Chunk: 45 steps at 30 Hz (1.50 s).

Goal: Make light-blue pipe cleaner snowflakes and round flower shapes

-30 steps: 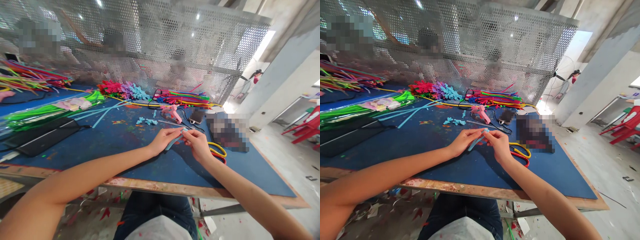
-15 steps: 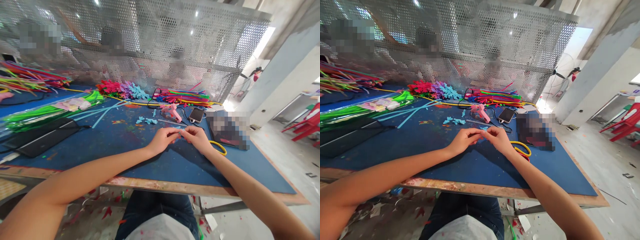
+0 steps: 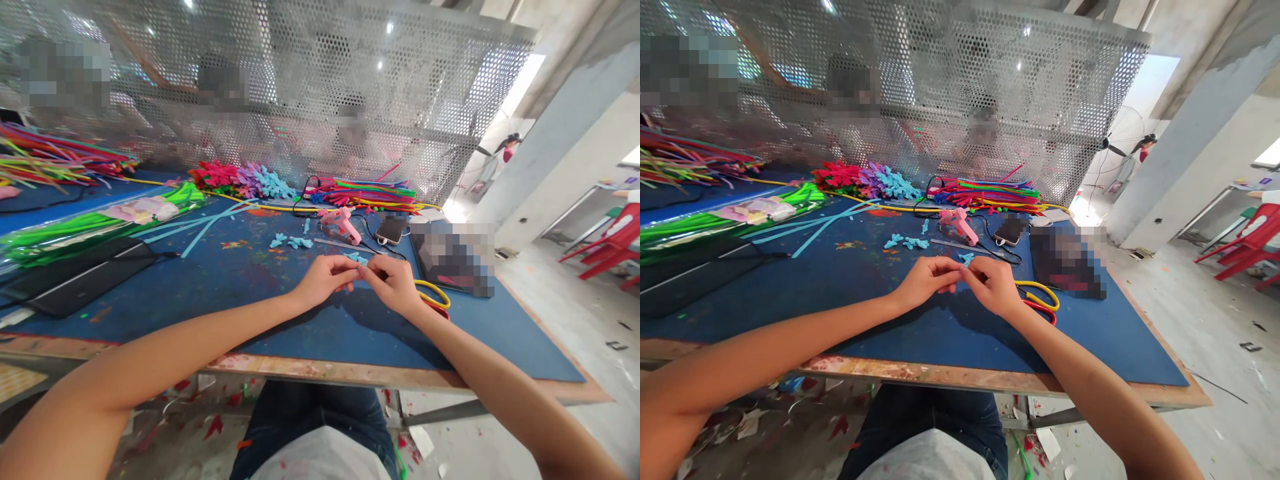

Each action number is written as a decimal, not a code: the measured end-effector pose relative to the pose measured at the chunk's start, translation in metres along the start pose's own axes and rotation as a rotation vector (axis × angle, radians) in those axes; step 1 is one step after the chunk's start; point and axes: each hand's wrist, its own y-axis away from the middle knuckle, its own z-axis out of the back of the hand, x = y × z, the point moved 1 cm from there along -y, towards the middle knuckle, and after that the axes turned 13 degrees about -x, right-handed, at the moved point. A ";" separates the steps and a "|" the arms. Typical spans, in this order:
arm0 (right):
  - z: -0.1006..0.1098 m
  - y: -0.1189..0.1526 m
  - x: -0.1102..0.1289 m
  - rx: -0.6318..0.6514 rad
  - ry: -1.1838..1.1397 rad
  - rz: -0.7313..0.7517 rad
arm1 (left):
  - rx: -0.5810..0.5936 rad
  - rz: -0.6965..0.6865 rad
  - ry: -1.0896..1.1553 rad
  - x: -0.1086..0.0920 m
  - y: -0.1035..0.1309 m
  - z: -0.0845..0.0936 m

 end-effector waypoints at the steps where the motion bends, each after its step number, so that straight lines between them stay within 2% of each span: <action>1: 0.000 0.000 0.000 -0.002 0.005 -0.004 | -0.011 -0.011 -0.016 -0.001 0.001 0.000; 4: -0.002 -0.002 -0.006 0.051 0.003 -0.049 | -0.033 -0.068 -0.082 -0.002 0.000 0.003; 6: -0.003 -0.004 -0.011 0.146 -0.025 -0.104 | -0.027 -0.112 -0.142 0.000 -0.003 0.006; 10: -0.002 -0.008 -0.019 0.402 -0.146 -0.199 | 0.065 -0.174 -0.276 0.006 -0.008 0.012; 12: -0.001 -0.009 -0.020 0.462 -0.201 -0.222 | 0.112 -0.193 -0.315 0.007 -0.008 0.012; 15: -0.002 -0.008 -0.021 0.387 -0.275 -0.301 | 0.109 -0.242 -0.359 0.003 -0.006 0.010; 21: -0.013 -0.005 -0.022 0.252 -0.529 -0.634 | 0.044 -0.493 -0.523 -0.005 -0.002 0.009; 26: -0.016 -0.002 -0.018 0.264 -0.771 -0.820 | 0.049 -0.692 -0.785 -0.001 -0.002 0.012; 29: -0.017 0.001 -0.014 0.270 -0.831 -0.887 | 0.010 -0.818 -0.983 -0.002 -0.002 0.015; 32: -0.019 0.004 -0.011 0.281 -0.845 -0.920 | -0.013 -0.860 -1.093 -0.005 -0.001 0.016; 34: -0.021 0.005 -0.011 0.278 -0.823 -0.888 | -0.007 -0.816 -1.062 -0.006 0.000 0.015; 36: -0.021 0.005 -0.011 0.265 -0.742 -0.788 | 0.031 -0.699 -0.914 -0.007 0.001 0.014; 38: -0.019 0.004 -0.011 0.235 -0.593 -0.624 | 0.110 -0.492 -0.661 -0.005 0.000 0.011; 42: -0.010 0.001 -0.008 0.167 -0.235 -0.227 | 0.293 0.037 -0.076 0.000 -0.002 0.007; 45: -0.002 -0.002 -0.008 0.210 -0.088 0.024 | 0.393 0.310 0.259 0.000 -0.004 0.006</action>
